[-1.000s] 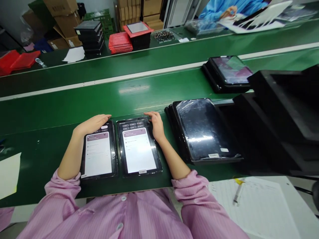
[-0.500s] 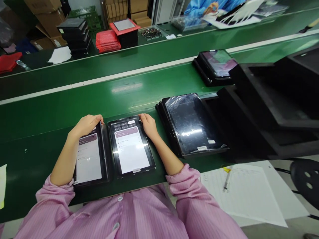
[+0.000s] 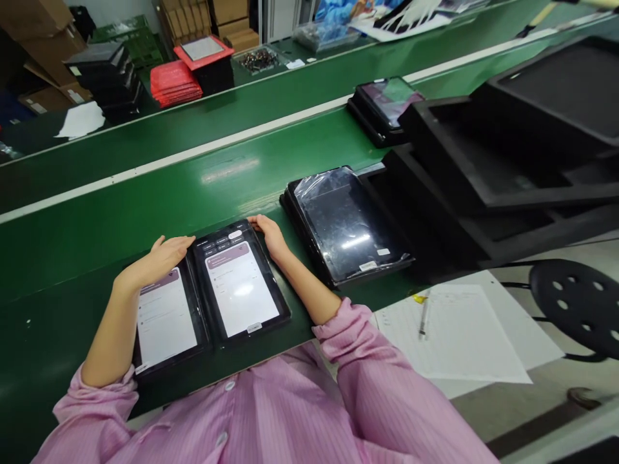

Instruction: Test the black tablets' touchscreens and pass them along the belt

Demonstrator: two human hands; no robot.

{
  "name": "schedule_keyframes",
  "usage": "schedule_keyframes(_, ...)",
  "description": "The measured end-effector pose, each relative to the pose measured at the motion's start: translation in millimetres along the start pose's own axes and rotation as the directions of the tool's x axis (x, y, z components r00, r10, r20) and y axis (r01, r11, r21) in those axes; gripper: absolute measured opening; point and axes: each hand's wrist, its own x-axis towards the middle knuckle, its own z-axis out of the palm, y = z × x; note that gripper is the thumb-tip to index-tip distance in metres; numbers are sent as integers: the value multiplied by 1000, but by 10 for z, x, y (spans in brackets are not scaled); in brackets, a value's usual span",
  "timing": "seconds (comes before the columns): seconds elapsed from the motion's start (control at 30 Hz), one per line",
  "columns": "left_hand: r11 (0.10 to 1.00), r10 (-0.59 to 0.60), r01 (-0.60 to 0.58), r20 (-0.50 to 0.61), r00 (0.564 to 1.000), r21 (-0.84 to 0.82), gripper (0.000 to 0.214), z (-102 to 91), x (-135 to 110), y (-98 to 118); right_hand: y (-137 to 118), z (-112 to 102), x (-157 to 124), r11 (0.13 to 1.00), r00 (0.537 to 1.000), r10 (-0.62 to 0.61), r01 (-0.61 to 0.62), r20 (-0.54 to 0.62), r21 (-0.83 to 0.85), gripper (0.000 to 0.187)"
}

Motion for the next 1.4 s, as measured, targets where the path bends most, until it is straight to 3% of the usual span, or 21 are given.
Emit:
schedule_keyframes(0.13,998,-8,7,5,1000,60,71,43,7,-6,-119,72,-79,962,988,3,-44,151,269,54)
schedule_keyframes(0.23,996,-11,11,-7,1000,91,70,21,0,-45,-125,75,-84,961,986,-2,-45,166,273,55)
schedule_keyframes(0.37,1000,-10,9,34,999,15,66,-131,-60,-213,-46,22,-45,999,999,-33,33,-3,22,59)
schedule_keyframes(0.43,999,-17,18,33,999,-34,66,-219,-102,-321,-30,2,-49,981,990,-130,121,-56,-149,58)
schedule_keyframes(0.57,999,-24,26,45,999,-44,69,-290,-136,-455,-74,-1,-111,809,926,-361,370,111,-457,58)
schedule_keyframes(0.67,1000,-1,2,48,999,-29,70,-277,-112,-473,-115,0,-146,691,902,-363,429,234,-582,57)
schedule_keyframes(0.8,996,-46,52,75,996,-76,68,-304,-117,-462,-154,-51,-133,688,893,-393,443,219,-575,56)
schedule_keyframes(0.87,992,-78,88,100,992,-95,65,-326,-154,-457,-166,-103,-127,719,901,-369,432,228,-544,53)
schedule_keyframes(0.97,993,-72,83,131,989,-81,72,-306,-231,-455,-174,-192,-164,743,914,-179,368,363,-559,64)
schedule_keyframes(1.07,1000,-10,14,150,989,-26,100,-223,-280,-455,-175,-252,-234,666,828,-21,430,560,-610,108)
schedule_keyframes(1.13,1000,9,-8,116,993,-6,112,-170,-275,-447,-164,-259,-260,624,778,-5,494,629,-605,125)
schedule_keyframes(1.2,1000,-13,14,44,999,-22,103,-147,-242,-433,-135,-239,-248,654,810,-43,466,585,-596,120)
schedule_keyframes(1.27,995,-99,97,-81,992,-19,75,-155,-196,-421,-99,-206,-209,731,898,-98,357,429,-581,99)
schedule_keyframes(1.33,973,-215,229,-251,944,29,54,-181,-167,-412,-82,-178,-177,797,960,-163,263,225,-543,73)
schedule_keyframes(1.4,954,-262,296,-352,898,44,49,-204,-177,-402,-112,-165,-189,821,965,-249,256,83,-511,53)
